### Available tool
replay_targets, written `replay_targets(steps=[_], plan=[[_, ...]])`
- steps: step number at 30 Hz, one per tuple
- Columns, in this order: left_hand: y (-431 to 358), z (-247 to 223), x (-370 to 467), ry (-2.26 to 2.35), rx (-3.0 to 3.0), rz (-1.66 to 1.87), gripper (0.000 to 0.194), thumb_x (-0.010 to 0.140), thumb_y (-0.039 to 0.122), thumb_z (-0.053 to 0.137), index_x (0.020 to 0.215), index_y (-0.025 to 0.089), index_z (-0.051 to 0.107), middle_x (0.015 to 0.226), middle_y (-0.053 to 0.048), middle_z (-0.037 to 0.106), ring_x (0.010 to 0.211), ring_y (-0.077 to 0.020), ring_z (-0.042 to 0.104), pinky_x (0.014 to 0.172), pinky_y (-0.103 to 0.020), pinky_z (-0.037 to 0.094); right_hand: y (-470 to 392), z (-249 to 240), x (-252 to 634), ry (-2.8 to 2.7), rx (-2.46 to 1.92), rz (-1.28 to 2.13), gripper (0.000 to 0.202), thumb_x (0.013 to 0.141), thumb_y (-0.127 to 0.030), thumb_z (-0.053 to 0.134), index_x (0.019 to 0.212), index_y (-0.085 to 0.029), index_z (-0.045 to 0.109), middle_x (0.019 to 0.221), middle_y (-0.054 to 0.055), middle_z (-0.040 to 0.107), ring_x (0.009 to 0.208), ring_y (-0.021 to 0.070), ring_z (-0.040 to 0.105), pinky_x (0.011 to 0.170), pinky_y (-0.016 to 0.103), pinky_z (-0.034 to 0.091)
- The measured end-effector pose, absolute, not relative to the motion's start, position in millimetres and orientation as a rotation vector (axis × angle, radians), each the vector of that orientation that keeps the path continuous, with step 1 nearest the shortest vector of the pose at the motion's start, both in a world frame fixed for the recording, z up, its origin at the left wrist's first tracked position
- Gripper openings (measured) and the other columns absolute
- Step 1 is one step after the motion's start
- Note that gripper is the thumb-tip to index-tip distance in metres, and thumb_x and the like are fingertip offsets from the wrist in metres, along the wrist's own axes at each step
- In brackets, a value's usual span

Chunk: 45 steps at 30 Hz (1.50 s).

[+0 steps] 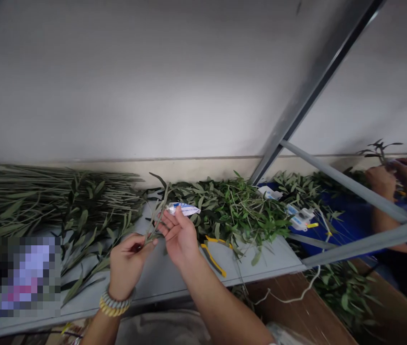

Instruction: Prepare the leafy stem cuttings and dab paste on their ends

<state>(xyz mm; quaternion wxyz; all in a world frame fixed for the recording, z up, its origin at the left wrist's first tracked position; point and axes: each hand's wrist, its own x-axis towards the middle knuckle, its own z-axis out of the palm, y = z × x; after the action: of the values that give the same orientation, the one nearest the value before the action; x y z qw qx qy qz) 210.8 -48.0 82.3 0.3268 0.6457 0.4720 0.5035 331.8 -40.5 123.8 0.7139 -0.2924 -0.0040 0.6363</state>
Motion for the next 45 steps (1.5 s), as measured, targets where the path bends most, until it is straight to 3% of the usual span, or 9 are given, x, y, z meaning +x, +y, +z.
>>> replay_targets(steps=[8,16,23,28,34,45], plan=[[-44.0,82.4,212.4,1.208,1.789,1.263,0.027,0.070,0.030,0.067,0.050,0.017,0.054,0.049,0.005,0.040,0.047,-0.0088,0.037,0.046,-0.021,0.031,-42.5,111.9,337.7,0.035,-0.611,1.399,0.024,0.084,-0.029,0.059,0.067,-0.013,0.066,0.063,0.004,0.071,0.061,0.0135,0.067,0.061,0.026,0.052],[-45.6,85.9,208.4,1.199,1.765,1.244,0.022,0.069,0.028,0.067,0.052,0.016,0.058,0.049,0.005,0.042,0.047,-0.0087,0.038,0.046,-0.021,0.032,-44.9,113.7,335.9,0.006,-0.577,1.403,0.022,0.081,-0.028,0.063,0.065,-0.013,0.066,0.063,0.004,0.071,0.063,0.0153,0.067,0.072,0.033,0.054],[-47.6,85.5,207.2,1.177,1.721,1.216,0.022,0.068,0.028,0.067,0.052,0.016,0.058,0.049,0.005,0.042,0.047,-0.0085,0.037,0.046,-0.021,0.032,-48.2,113.6,333.9,0.029,-0.595,1.381,0.025,0.084,-0.026,0.059,0.064,-0.013,0.066,0.061,0.005,0.071,0.060,0.0157,0.066,0.068,0.033,0.055],[-49.9,81.0,204.4,1.190,1.689,1.213,0.023,0.068,0.029,0.067,0.052,0.016,0.058,0.049,0.004,0.043,0.048,-0.0089,0.038,0.047,-0.021,0.032,-50.2,108.9,330.7,-0.006,-0.581,1.361,0.020,0.079,-0.027,0.065,0.064,-0.014,0.066,0.063,0.005,0.071,0.062,0.0167,0.067,0.075,0.036,0.054],[-54.4,77.1,198.9,1.189,1.670,1.225,0.022,0.068,0.027,0.066,0.052,0.016,0.057,0.049,0.004,0.042,0.048,-0.0088,0.037,0.046,-0.021,0.032,-53.6,101.3,326.9,-0.025,-0.576,1.375,0.022,0.082,-0.027,0.061,0.064,-0.014,0.067,0.064,0.006,0.072,0.066,0.0175,0.067,0.078,0.038,0.054],[-57.9,68.5,184.1,1.250,1.616,1.335,0.018,0.070,0.024,0.066,0.055,0.017,0.060,0.051,0.005,0.043,0.049,-0.0091,0.039,0.047,-0.021,0.032,-44.6,105.4,314.4,-0.120,-0.670,1.505,0.023,0.084,-0.026,0.058,0.067,-0.014,0.067,0.065,0.006,0.072,0.069,0.0170,0.068,0.079,0.034,0.053]])
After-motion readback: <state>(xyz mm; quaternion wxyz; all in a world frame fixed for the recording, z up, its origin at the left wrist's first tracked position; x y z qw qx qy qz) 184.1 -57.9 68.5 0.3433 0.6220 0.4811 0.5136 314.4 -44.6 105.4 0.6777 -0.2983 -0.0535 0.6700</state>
